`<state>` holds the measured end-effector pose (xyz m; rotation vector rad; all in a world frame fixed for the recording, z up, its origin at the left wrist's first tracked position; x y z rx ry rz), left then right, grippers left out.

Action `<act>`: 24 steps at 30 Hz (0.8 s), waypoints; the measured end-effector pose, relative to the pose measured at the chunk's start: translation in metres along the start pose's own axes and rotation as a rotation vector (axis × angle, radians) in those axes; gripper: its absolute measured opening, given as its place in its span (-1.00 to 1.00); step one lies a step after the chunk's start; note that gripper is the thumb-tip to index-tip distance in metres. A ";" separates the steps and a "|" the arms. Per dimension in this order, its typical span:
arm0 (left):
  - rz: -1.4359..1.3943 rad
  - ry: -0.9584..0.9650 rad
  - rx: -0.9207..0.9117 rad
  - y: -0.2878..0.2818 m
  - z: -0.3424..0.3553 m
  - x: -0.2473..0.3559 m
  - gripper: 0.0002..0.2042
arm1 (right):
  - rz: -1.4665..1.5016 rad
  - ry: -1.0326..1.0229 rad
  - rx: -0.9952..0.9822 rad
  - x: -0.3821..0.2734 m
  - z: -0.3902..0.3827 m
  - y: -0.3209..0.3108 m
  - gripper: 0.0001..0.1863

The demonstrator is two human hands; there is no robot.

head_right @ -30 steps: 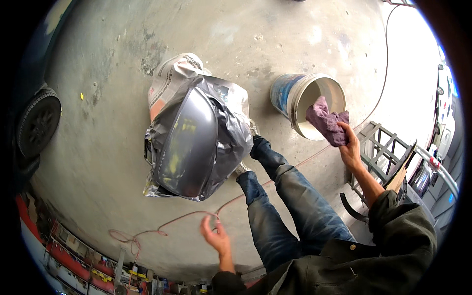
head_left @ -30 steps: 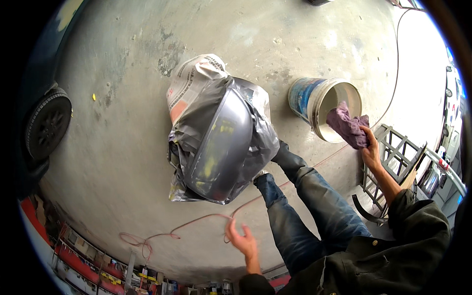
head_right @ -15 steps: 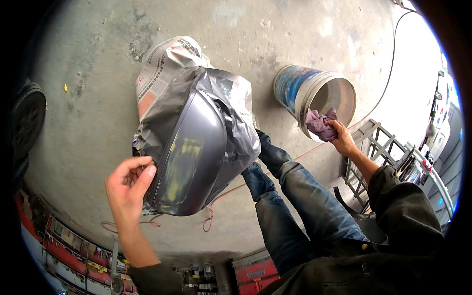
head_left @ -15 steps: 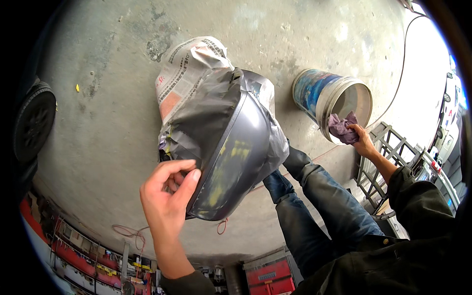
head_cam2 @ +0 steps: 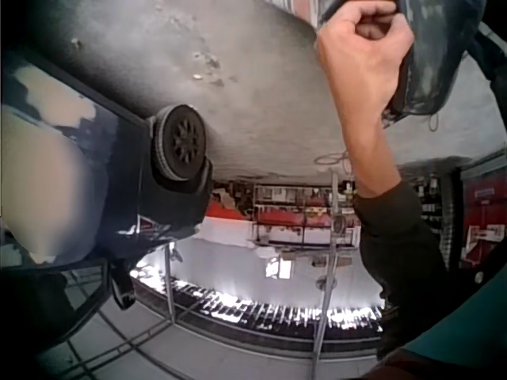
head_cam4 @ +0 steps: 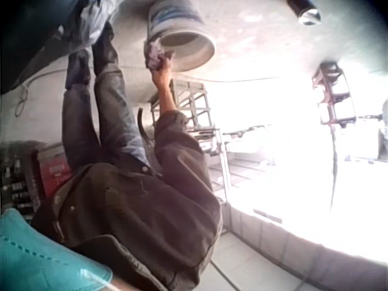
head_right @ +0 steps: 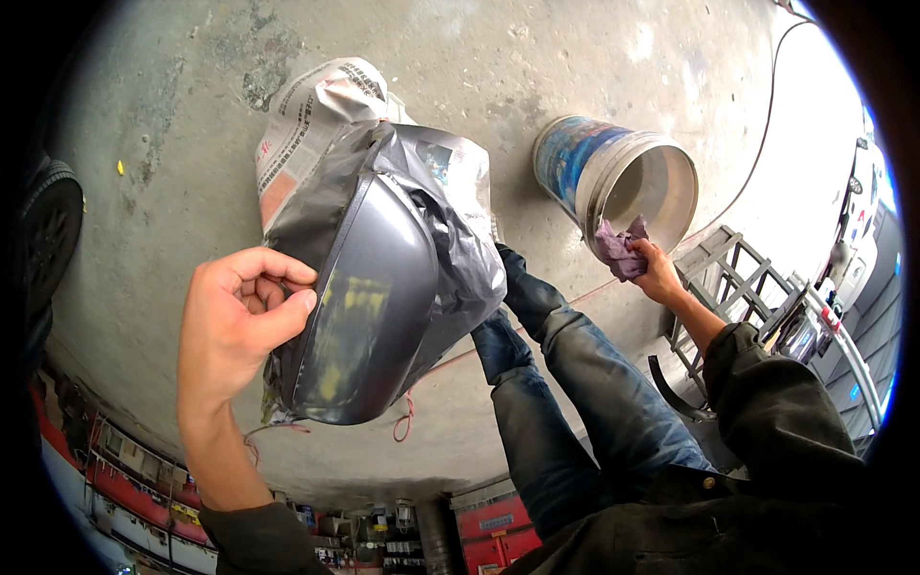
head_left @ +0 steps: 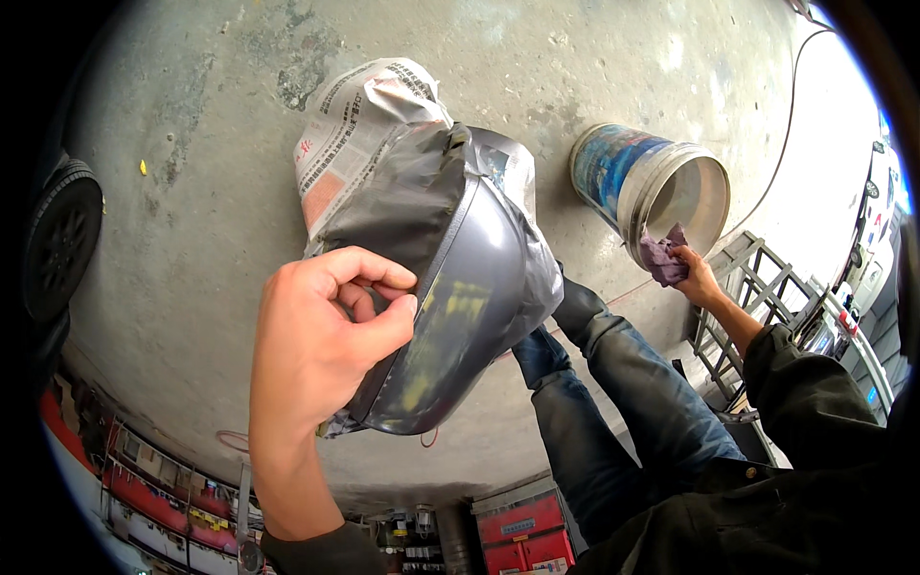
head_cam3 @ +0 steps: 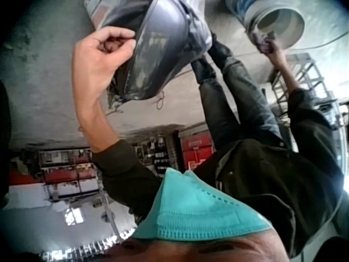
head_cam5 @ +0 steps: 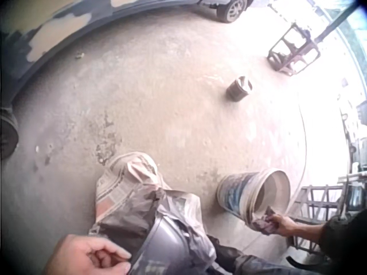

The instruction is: The person sands a detached car headlight assembly using a sanding block and water, then wipes the surface with a cloth. The headlight is partially masked with newspaper and plastic wrap to protect surrounding areas.

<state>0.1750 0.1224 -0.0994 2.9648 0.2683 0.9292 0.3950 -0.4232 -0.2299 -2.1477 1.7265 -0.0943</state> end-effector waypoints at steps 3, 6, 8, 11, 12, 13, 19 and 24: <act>0.084 -0.005 -0.031 -0.003 0.006 0.005 -0.85 | 0.022 -0.011 0.000 -0.001 0.001 0.004 -0.46; -0.030 0.033 -0.106 0.000 0.021 0.005 -0.86 | 0.021 -0.012 0.036 0.005 -0.003 0.008 -0.47; 0.003 0.007 -0.103 -0.003 0.018 0.007 -0.84 | 0.025 -0.035 0.039 -0.003 0.001 0.014 -0.47; 0.041 -0.024 -0.160 -0.006 0.021 0.009 -0.85 | 0.072 -0.015 0.042 -0.004 -0.004 0.021 -0.46; 0.059 -0.025 -0.202 -0.006 0.025 0.014 -0.87 | 0.096 0.016 0.056 -0.004 -0.011 0.018 -0.46; 0.078 -0.028 -0.243 -0.006 0.029 0.017 -0.88 | 0.121 0.047 0.068 -0.003 -0.018 0.016 -0.45; 0.049 -0.019 -0.321 -0.010 0.031 0.025 -0.80 | 0.138 0.037 0.156 -0.010 -0.031 0.030 -0.47; 0.054 0.034 -0.365 -0.010 0.037 0.022 -0.75 | 0.218 0.132 0.157 -0.017 -0.036 0.041 -0.50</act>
Point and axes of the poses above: each hand's wrist, its own z-axis towards the middle knuckle, its own y-axis out of the palm, x = y × z, the point moved 2 cm from there along z, towards the middle knuckle, and after that the axes turned 13 degrees about -x, right-handed, at the moved point
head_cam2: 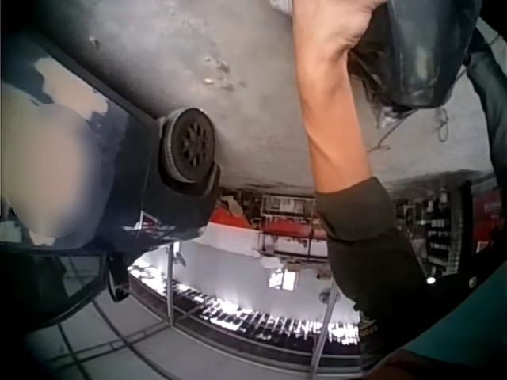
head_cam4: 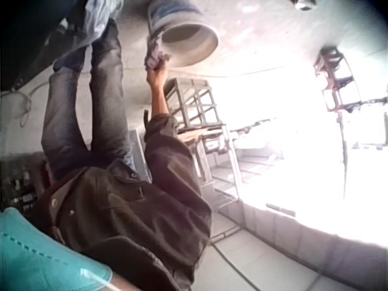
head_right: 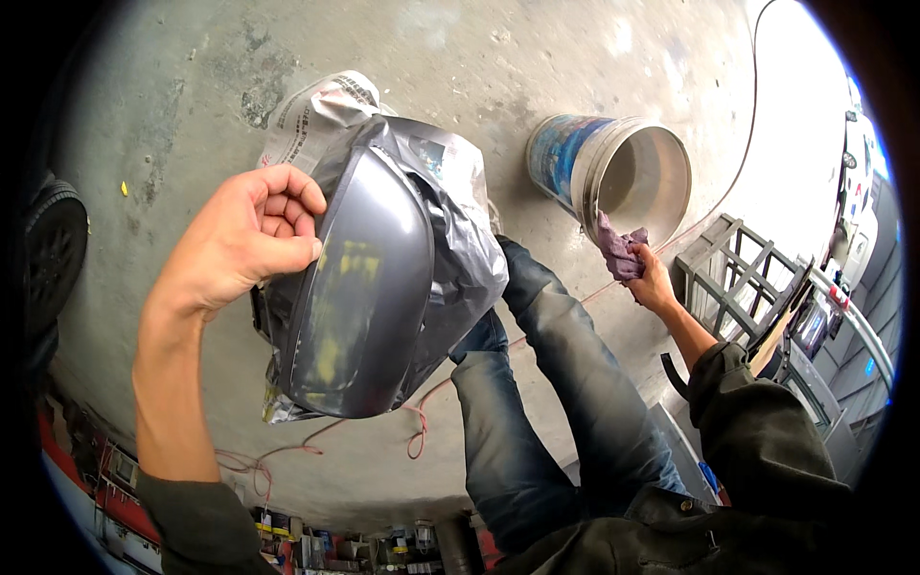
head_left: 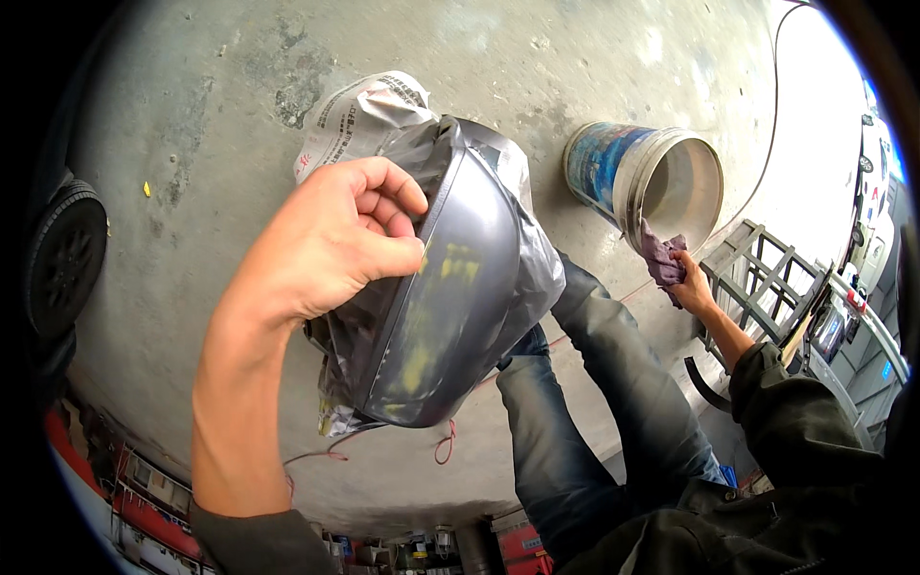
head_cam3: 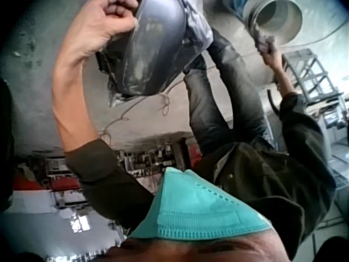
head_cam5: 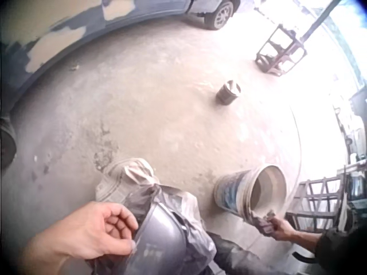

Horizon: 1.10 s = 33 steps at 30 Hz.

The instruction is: The person sands a detached car headlight assembly using a sanding block and water, then wipes the surface with a cloth. The headlight is partially masked with newspaper and plastic wrap to protect surrounding areas.

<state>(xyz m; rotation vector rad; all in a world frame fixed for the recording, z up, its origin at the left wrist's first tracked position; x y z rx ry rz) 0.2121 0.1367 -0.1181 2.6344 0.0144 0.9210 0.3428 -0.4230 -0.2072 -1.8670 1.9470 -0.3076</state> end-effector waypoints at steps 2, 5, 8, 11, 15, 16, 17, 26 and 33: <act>-0.039 0.004 0.001 0.000 -0.002 -0.004 -0.74 | -0.041 -0.109 0.062 0.007 0.002 0.009 -0.52; -0.204 -0.094 -0.015 -0.005 -0.013 0.000 -0.73 | -0.046 -0.060 0.047 0.009 0.007 0.012 -0.53; -0.222 -0.046 0.012 -0.006 -0.012 -0.002 -0.74 | -0.033 -0.043 0.020 0.011 0.011 0.010 -0.53; -0.236 -0.013 -0.008 -0.003 -0.012 -0.012 -0.75 | -0.075 -0.112 0.029 0.018 0.014 0.008 -0.54; -0.252 -0.028 -0.024 -0.001 -0.012 -0.012 -0.71 | -0.013 -0.027 -0.012 0.019 0.019 0.003 -0.55; -0.251 -0.038 -0.022 -0.001 -0.013 -0.010 -0.71 | -0.020 -0.038 -0.009 0.019 0.019 0.003 -0.55; -0.249 -0.048 -0.021 -0.001 -0.014 -0.010 -0.70 | -0.026 -0.048 -0.005 0.018 0.019 0.003 -0.56; -0.307 -0.098 -0.036 0.000 -0.024 -0.019 -0.68 | -0.050 -0.093 -0.006 0.021 0.024 0.005 -0.55; -0.258 -0.052 -0.025 -0.003 -0.014 -0.012 -0.70 | -0.058 -0.078 -0.016 0.023 0.024 0.007 -0.52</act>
Point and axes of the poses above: each hand's wrist, its own z-axis towards the middle knuckle, its own y-axis out of the palm, x = y × z, the point moved 2 cm from there along z, towards the middle knuckle, and after that the axes turned 13 degrees about -x, right-handed, at the moved point
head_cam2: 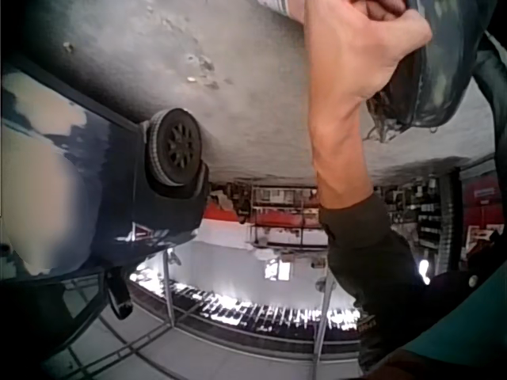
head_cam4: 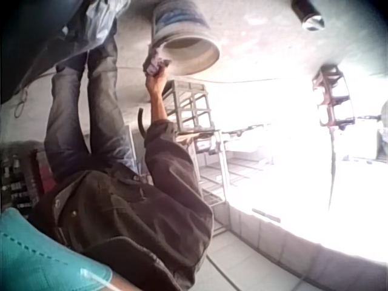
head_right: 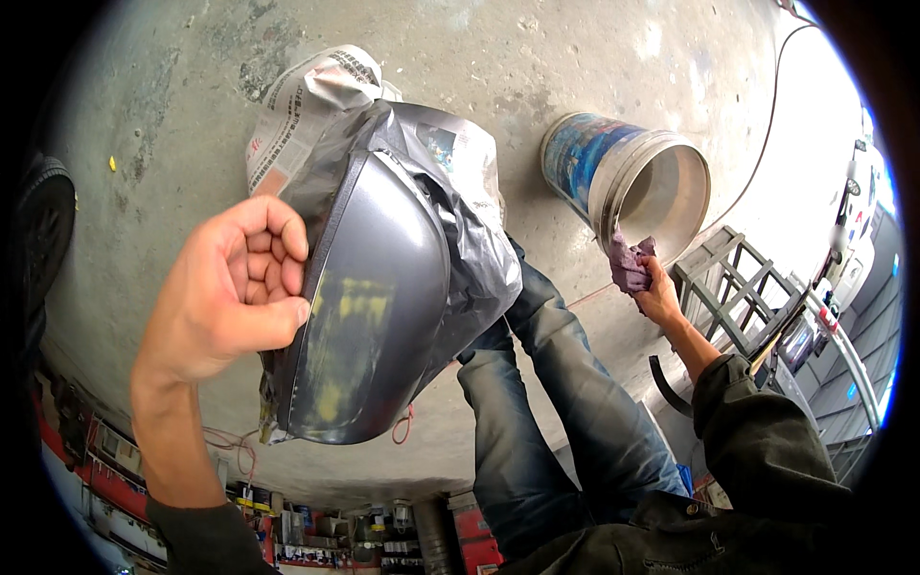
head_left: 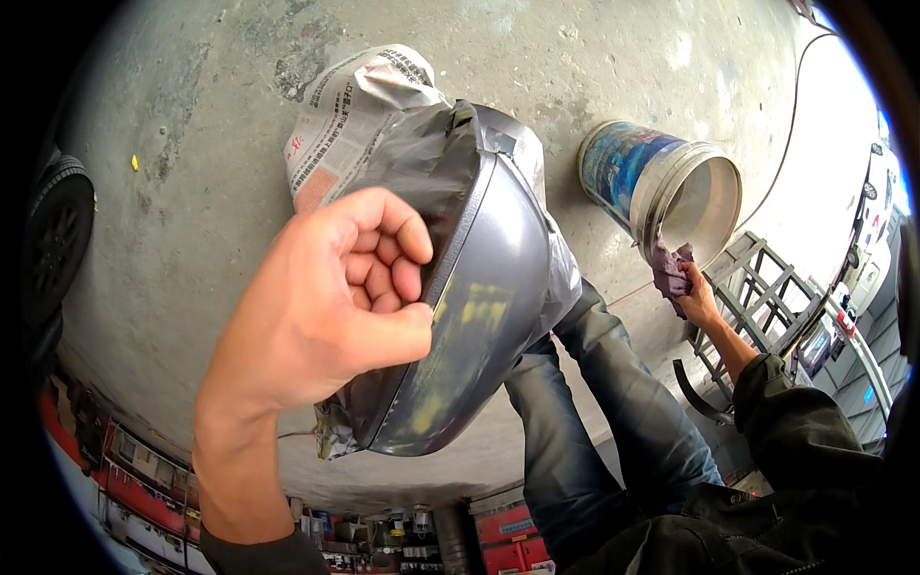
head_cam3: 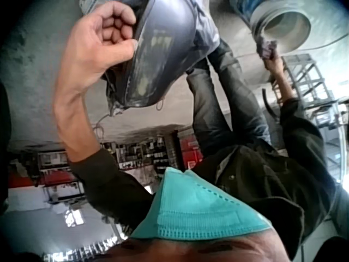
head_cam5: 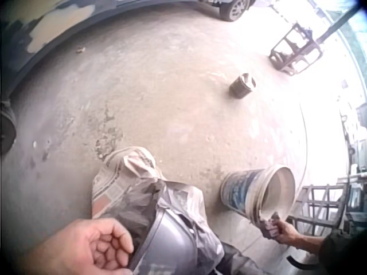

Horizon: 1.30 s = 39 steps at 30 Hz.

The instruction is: The person sands a detached car headlight assembly using a sanding block and water, then wipes the surface with a cloth. The headlight is partially masked with newspaper and plastic wrap to protect surrounding areas.

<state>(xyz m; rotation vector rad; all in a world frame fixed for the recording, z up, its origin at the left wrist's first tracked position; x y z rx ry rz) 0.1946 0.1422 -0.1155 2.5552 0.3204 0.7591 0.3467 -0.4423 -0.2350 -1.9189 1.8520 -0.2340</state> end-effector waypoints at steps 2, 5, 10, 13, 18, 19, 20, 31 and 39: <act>0.038 0.033 0.019 0.000 0.003 0.002 -0.70 | 0.019 0.037 -0.026 -0.003 0.001 0.000 -0.50; 0.062 0.064 0.034 0.000 0.009 0.006 -0.70 | -0.010 0.008 -0.012 -0.001 0.001 0.000 -0.49; -0.016 0.015 -0.002 0.001 0.001 -0.002 -0.66 | 0.018 0.033 -0.020 0.005 0.003 0.001 -0.50; -0.041 -0.022 -0.018 0.002 -0.008 -0.010 -0.64 | -0.009 0.024 -0.013 0.010 0.003 0.001 -0.49; -0.026 -0.002 0.064 0.000 -0.012 -0.015 -0.63 | 0.054 0.027 -0.014 0.004 0.001 0.001 -0.53; -0.012 0.005 0.078 0.001 -0.009 -0.012 -0.64 | 0.050 0.017 -0.013 0.003 0.002 0.002 -0.54; 0.003 0.012 0.092 0.002 -0.007 -0.010 -0.64 | 0.046 0.008 -0.011 0.002 0.002 0.002 -0.54; -0.076 0.077 0.139 0.008 -0.005 -0.015 -0.72 | 0.034 -0.008 -0.029 0.014 0.005 0.001 -0.48; -0.039 0.135 0.177 0.008 -0.001 -0.012 -0.74 | 0.083 0.019 -0.036 0.009 0.004 0.000 -0.51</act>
Point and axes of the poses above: each hand's wrist, its own z-axis towards the middle knuckle, its own y-axis out of the palm, x = y × z, the point moved 2 cm from there along z, towards the middle knuckle, and after that the axes turned 13 degrees about -x, right-handed, at the moved point
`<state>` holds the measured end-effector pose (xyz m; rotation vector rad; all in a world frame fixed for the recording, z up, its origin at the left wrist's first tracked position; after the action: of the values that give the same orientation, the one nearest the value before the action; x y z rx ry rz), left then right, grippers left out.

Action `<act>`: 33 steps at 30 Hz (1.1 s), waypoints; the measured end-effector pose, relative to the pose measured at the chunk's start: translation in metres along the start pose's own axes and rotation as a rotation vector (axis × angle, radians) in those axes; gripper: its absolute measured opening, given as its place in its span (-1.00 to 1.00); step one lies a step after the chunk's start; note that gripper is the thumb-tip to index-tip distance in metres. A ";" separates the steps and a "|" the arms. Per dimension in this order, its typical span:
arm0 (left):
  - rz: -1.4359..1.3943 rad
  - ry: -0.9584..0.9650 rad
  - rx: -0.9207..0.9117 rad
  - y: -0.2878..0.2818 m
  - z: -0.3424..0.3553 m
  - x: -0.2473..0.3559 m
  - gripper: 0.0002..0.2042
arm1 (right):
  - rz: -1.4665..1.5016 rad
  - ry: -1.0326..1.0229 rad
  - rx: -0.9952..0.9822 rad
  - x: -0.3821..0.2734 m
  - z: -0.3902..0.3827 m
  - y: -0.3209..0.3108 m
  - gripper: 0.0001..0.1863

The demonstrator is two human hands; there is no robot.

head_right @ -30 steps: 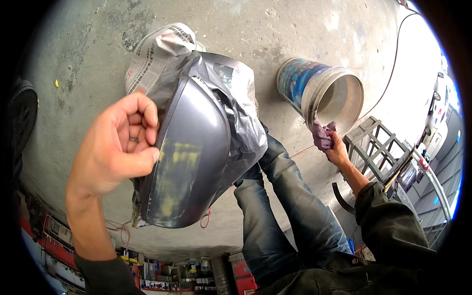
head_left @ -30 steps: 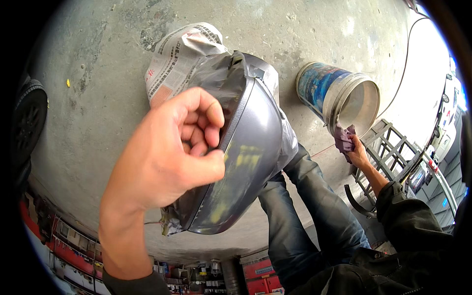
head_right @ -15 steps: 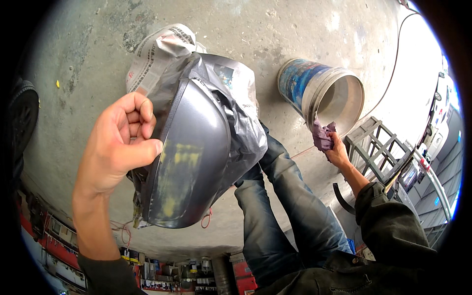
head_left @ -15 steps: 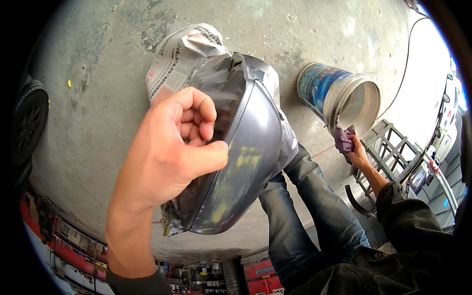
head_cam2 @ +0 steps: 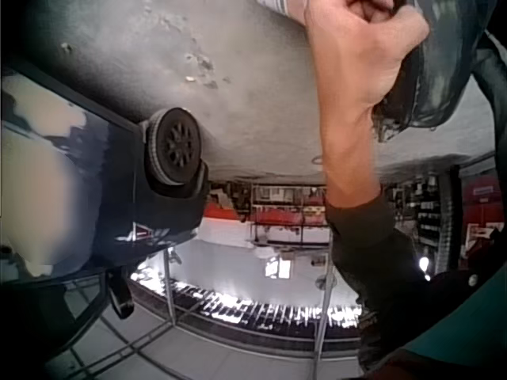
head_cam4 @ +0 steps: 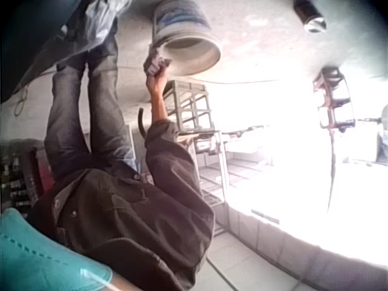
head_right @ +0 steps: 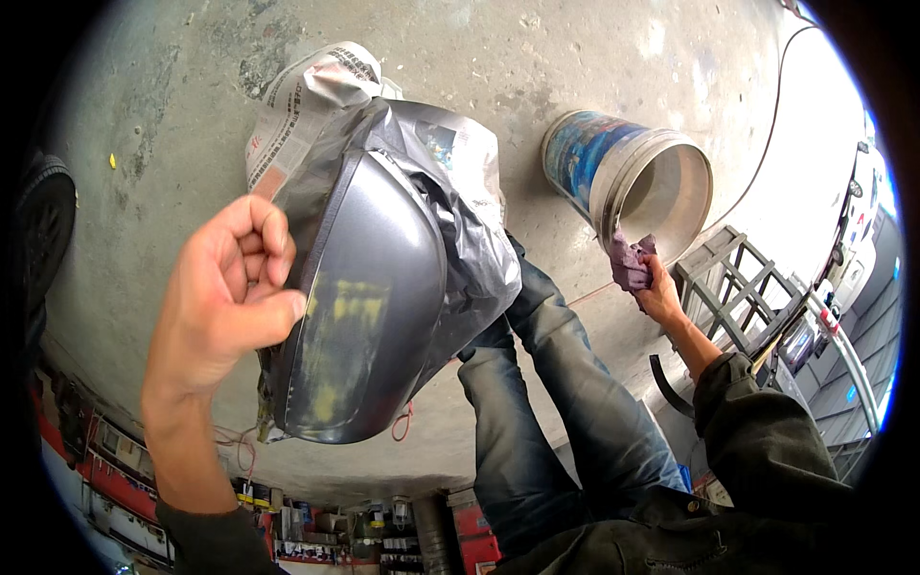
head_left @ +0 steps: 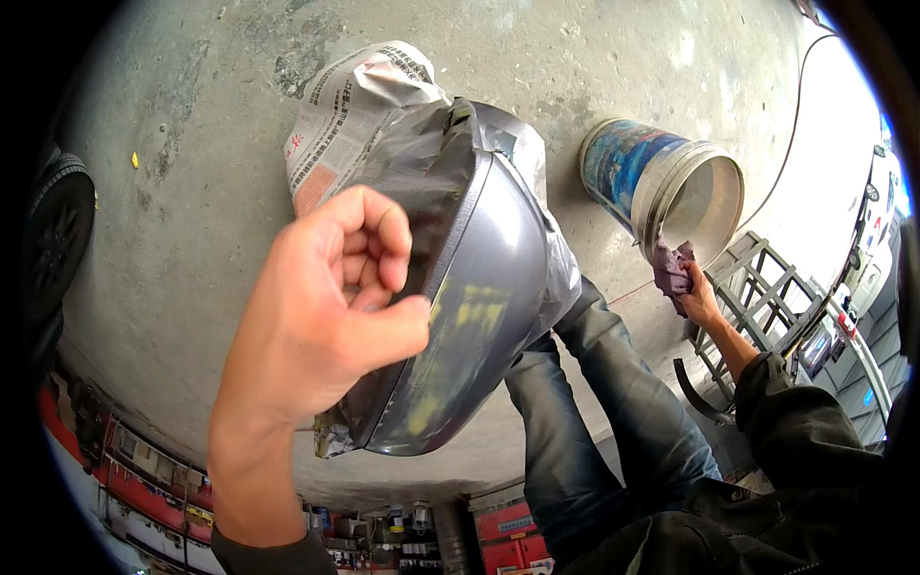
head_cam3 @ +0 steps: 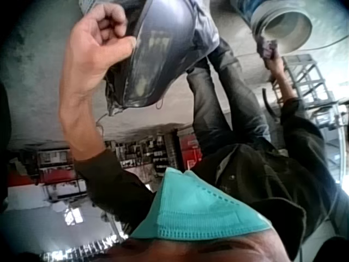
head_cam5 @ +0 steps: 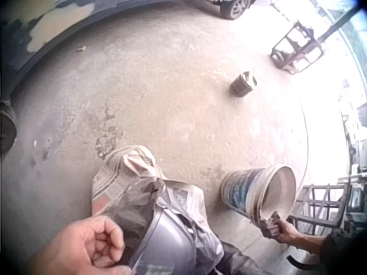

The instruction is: The person sands a detached car headlight assembly using a sanding block and water, then wipes the surface with a cloth. The headlight is partially masked with newspaper and plastic wrap to protect surrounding areas.

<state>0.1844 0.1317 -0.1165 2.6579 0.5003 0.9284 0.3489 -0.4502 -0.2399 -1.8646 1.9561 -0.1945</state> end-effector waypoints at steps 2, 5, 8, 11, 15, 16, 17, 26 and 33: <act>0.003 -0.021 -0.010 0.000 0.008 0.007 -0.68 | 0.007 0.022 -0.008 -0.007 -0.001 0.000 -0.51; -0.033 -0.062 -0.009 0.000 0.007 0.010 -0.66 | -0.068 -0.025 0.015 0.003 0.003 0.000 -0.52; -0.056 -0.059 -0.012 0.003 -0.001 0.000 -0.72 | -0.035 -0.014 0.013 0.003 0.001 -0.004 -0.51; -0.042 -0.053 -0.014 -0.001 -0.010 -0.006 -0.74 | 0.053 0.003 -0.007 -0.002 -0.001 -0.002 -0.50; -0.097 -0.026 0.013 0.002 -0.005 -0.006 -0.75 | 0.019 -0.003 0.002 -0.007 -0.001 -0.001 -0.49; -0.089 -0.007 0.020 0.002 -0.002 -0.005 -0.75 | -0.001 -0.009 0.008 -0.007 -0.002 -0.001 -0.49; -0.082 0.011 0.027 0.002 0.001 -0.003 -0.75 | -0.021 -0.015 0.013 -0.006 -0.001 -0.001 -0.49; -0.079 -0.026 -0.014 0.001 -0.008 -0.007 -0.76 | -0.075 -0.017 0.013 -0.010 -0.002 -0.004 -0.50; -0.260 -0.012 -0.004 0.000 -0.021 -0.028 -0.71 | 0.010 0.009 0.000 -0.005 0.001 -0.001 -0.51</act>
<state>0.1506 0.1238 -0.1158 2.5139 0.8168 0.8325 0.3498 -0.4448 -0.2392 -1.8565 1.9707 -0.2001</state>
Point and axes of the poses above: each hand's wrist, its own z-axis towards the middle knuckle, its own y-axis out of the palm, x = y × z, the point moved 2 cm from there along z, towards the middle knuckle, and after that the axes turned 13 degrees about -x, right-handed, at the moved point
